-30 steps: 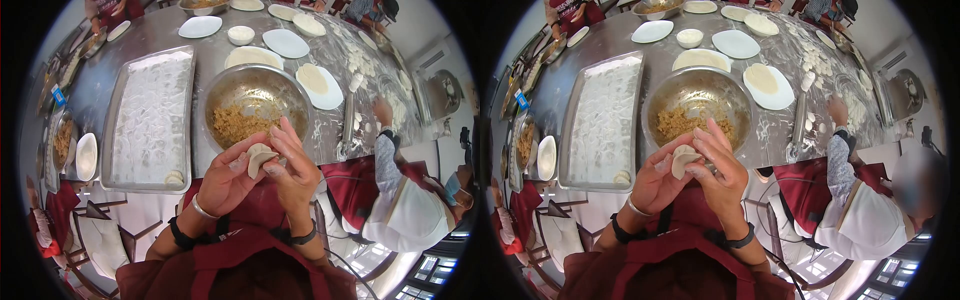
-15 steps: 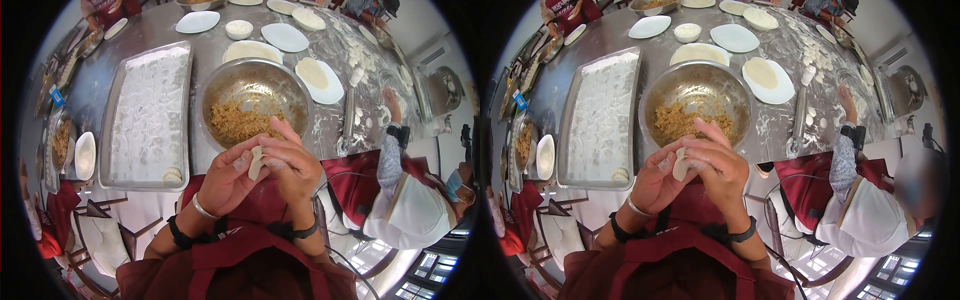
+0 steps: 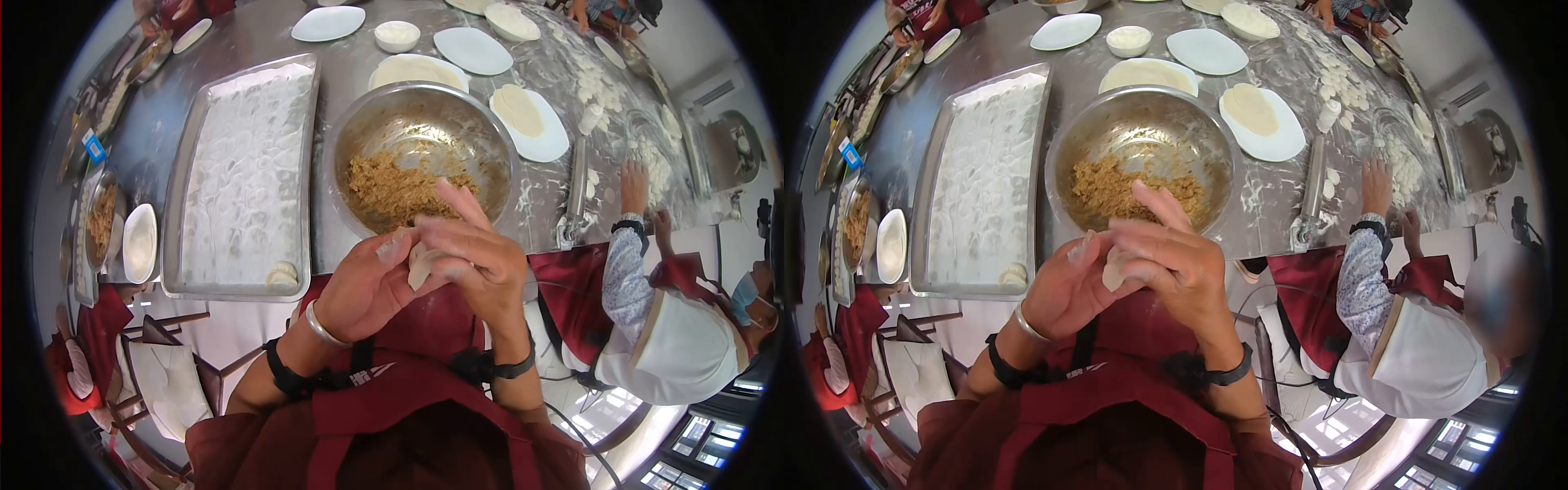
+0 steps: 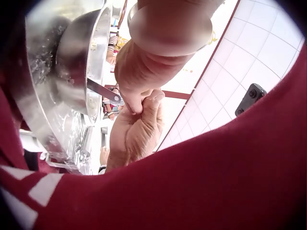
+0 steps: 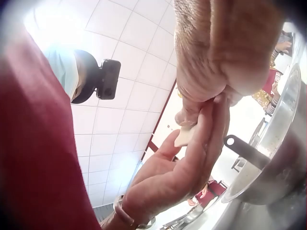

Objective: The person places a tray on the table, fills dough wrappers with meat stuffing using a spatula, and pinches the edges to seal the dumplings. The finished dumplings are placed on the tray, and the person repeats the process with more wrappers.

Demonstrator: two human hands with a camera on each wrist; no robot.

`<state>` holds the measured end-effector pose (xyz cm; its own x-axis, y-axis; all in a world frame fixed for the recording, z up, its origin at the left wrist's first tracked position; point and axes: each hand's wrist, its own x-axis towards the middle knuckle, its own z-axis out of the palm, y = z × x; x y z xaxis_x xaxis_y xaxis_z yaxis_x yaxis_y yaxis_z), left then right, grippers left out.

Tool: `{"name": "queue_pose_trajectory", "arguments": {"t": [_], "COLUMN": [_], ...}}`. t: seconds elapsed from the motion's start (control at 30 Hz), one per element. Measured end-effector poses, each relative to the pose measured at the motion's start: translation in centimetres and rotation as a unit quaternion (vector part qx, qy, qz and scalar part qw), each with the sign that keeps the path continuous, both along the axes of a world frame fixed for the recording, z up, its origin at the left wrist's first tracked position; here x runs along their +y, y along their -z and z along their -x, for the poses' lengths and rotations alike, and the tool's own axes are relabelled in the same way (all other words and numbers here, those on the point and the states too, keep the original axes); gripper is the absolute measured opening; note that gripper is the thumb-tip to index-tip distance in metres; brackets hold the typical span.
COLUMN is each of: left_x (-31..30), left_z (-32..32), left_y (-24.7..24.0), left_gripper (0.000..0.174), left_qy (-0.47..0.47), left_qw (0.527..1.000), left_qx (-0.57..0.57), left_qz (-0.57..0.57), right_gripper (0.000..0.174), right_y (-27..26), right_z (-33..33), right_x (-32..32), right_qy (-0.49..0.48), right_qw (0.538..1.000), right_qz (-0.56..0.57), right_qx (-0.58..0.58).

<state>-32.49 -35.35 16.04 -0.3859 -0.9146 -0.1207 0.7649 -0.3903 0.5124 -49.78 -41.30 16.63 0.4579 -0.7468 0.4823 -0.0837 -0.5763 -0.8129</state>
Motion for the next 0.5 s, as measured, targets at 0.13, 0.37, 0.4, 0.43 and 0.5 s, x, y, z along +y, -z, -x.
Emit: {"name": "queue_pose_trajectory", "arguments": {"t": [0.13,0.37,0.4,0.43,0.5], "left_x": [0.0,-0.2,-0.3,-0.4,-0.4], "left_z": [-0.3,-0.3,-0.5,-0.8,-0.7], "left_y": [-0.1,-1.0,-1.0,-0.9,-1.2], "left_gripper": [0.047,0.049,0.052,0.056,0.057], "left_qy": [0.014,0.029,0.034,0.039,0.032], "left_qw": [1.000,0.999,0.998,0.998,0.996], "left_qx": [-0.004,-0.038,-0.047,-0.055,-0.070], "left_qz": [-0.016,-0.025,-0.016,-0.006,0.032], "right_gripper": [0.020,0.018,0.017,0.016,0.014], "right_y": [-0.2,-0.4,-0.7,-1.0,-1.8], "right_z": [-0.1,0.4,0.2,0.1,0.0], "right_x": [0.3,-0.1,-0.1,0.0,0.1], "right_qy": [-0.020,-0.033,-0.019,-0.018,-0.015], "right_qw": [0.999,0.996,0.996,0.995,0.993], "right_qz": [-0.025,0.041,0.051,0.062,0.088], "right_qx": [-0.006,0.069,0.077,0.078,0.082]}}
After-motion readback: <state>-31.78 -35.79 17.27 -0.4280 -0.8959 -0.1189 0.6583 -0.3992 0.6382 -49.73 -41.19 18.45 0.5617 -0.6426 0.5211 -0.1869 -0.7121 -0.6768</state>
